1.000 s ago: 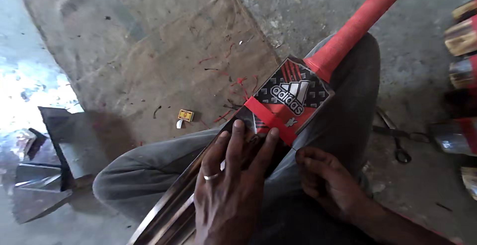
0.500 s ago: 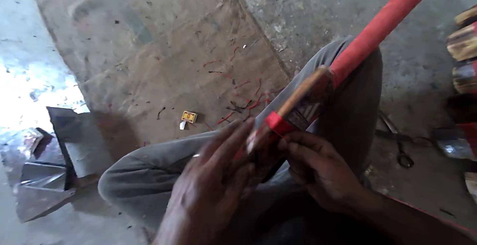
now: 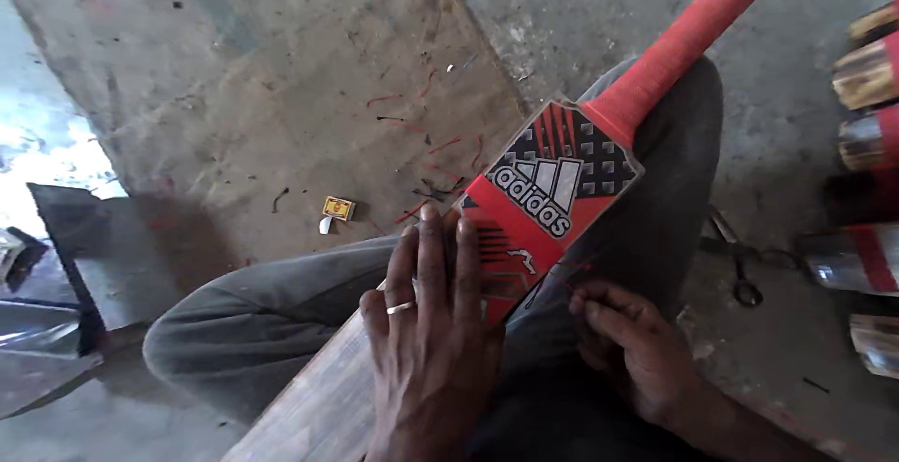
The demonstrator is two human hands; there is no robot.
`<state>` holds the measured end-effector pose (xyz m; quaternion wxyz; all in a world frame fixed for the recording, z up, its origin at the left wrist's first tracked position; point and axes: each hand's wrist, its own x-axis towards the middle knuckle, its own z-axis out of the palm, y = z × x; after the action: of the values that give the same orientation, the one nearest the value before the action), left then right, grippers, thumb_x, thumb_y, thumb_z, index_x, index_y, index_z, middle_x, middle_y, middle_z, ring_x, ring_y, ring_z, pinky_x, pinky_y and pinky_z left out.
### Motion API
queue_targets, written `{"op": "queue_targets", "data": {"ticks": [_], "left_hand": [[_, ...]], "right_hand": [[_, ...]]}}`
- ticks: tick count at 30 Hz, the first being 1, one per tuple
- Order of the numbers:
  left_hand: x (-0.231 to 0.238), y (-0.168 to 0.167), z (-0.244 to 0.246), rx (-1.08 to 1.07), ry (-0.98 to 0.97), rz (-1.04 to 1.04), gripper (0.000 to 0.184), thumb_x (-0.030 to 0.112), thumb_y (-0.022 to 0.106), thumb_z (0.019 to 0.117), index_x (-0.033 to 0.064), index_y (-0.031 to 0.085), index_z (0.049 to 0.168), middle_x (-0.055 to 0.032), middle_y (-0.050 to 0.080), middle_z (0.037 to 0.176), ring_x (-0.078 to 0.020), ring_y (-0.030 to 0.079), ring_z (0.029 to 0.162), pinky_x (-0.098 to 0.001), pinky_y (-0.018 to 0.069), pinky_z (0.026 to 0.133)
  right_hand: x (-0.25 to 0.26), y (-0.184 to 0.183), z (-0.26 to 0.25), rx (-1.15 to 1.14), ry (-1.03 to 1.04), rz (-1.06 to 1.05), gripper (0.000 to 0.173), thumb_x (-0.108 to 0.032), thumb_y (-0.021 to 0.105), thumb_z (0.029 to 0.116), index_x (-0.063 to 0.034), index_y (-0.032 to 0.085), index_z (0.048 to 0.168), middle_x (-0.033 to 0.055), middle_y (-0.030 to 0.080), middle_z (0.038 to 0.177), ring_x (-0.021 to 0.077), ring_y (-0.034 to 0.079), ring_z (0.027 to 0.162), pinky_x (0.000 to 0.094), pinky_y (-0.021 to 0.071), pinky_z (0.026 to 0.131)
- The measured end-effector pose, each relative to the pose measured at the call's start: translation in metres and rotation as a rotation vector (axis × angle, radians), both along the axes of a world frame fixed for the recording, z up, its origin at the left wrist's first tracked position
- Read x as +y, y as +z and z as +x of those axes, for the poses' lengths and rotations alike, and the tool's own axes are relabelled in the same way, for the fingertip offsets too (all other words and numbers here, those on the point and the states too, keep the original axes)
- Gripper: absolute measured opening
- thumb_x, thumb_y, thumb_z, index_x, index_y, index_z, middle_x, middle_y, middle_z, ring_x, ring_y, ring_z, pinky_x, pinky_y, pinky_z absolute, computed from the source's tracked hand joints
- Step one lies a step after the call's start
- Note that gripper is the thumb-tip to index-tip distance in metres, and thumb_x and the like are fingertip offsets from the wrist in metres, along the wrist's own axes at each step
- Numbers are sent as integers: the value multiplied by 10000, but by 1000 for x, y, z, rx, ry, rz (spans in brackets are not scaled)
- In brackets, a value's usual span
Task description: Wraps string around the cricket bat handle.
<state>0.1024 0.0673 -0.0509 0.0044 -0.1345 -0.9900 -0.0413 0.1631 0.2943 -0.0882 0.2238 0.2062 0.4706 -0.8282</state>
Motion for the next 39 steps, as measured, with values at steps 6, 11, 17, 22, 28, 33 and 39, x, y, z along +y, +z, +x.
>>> {"op": "queue_targets", "data": {"ticks": [6, 11, 17, 22, 28, 33, 39], "left_hand": [[-12, 21, -10, -153, -105, 144, 801, 490, 672, 851, 590, 278, 1541, -56, 196, 1704, -382, 362, 1468, -622, 492, 865], [-32, 49, -18, -628, -145, 539, 958, 334, 766, 767, 587, 270, 1546, 71, 308, 1656, -182, 528, 1358, -534, 582, 918], [-48, 49, -40, -1221, -71, 953, 959, 171, 793, 822, 483, 299, 1583, 23, 658, 1307, -151, 699, 1041, -378, 636, 849], [-63, 54, -43, -723, -77, 857, 638, 335, 708, 948, 354, 469, 1539, 82, 585, 1447, -135, 638, 1208, -376, 591, 974], [4, 16, 32, 145, 17, -104, 762, 635, 631, 885, 283, 473, 1542, -42, 354, 1650, -349, 377, 1466, -682, 291, 1073], [8, -6, 28, 181, 26, -137, 746, 534, 603, 963, 308, 320, 1616, 38, 256, 1693, -216, 343, 1499, -499, 382, 1073], [3, -2, 24, 191, 3, -90, 736, 488, 654, 944, 321, 357, 1597, 56, 307, 1670, -209, 404, 1451, -451, 437, 979]], "right_hand": [[2, 12, -7, 102, 59, -54, 184, -174, 552, 1040, -125, 722, 1092, 10, 511, 684, 58, 449, 529, 216, 414, 488], [-1, 30, -15, 224, 117, -143, 194, -179, 543, 1056, -108, 719, 1095, -2, 557, 730, 35, 450, 541, 200, 412, 493], [-10, 32, -27, 224, 113, -157, 176, -193, 564, 1050, -115, 716, 1092, 11, 563, 758, 37, 463, 564, 193, 419, 510], [-30, 43, -56, 191, 92, -105, 198, -215, 555, 1049, -138, 720, 1126, 15, 525, 711, 49, 438, 535, 194, 394, 489], [-49, 59, -77, 129, 94, -26, 238, -218, 532, 1049, -138, 714, 1178, 35, 495, 702, 71, 404, 504, 205, 373, 455], [-23, 38, -39, 32, 64, 5, 191, -238, 582, 1027, -167, 720, 1138, 4, 490, 687, 52, 436, 528, 194, 399, 484], [-4, 16, -4, -20, -8, -97, 170, -188, 594, 1019, -121, 727, 1100, 1, 498, 689, 46, 427, 523, 195, 386, 469]]}}
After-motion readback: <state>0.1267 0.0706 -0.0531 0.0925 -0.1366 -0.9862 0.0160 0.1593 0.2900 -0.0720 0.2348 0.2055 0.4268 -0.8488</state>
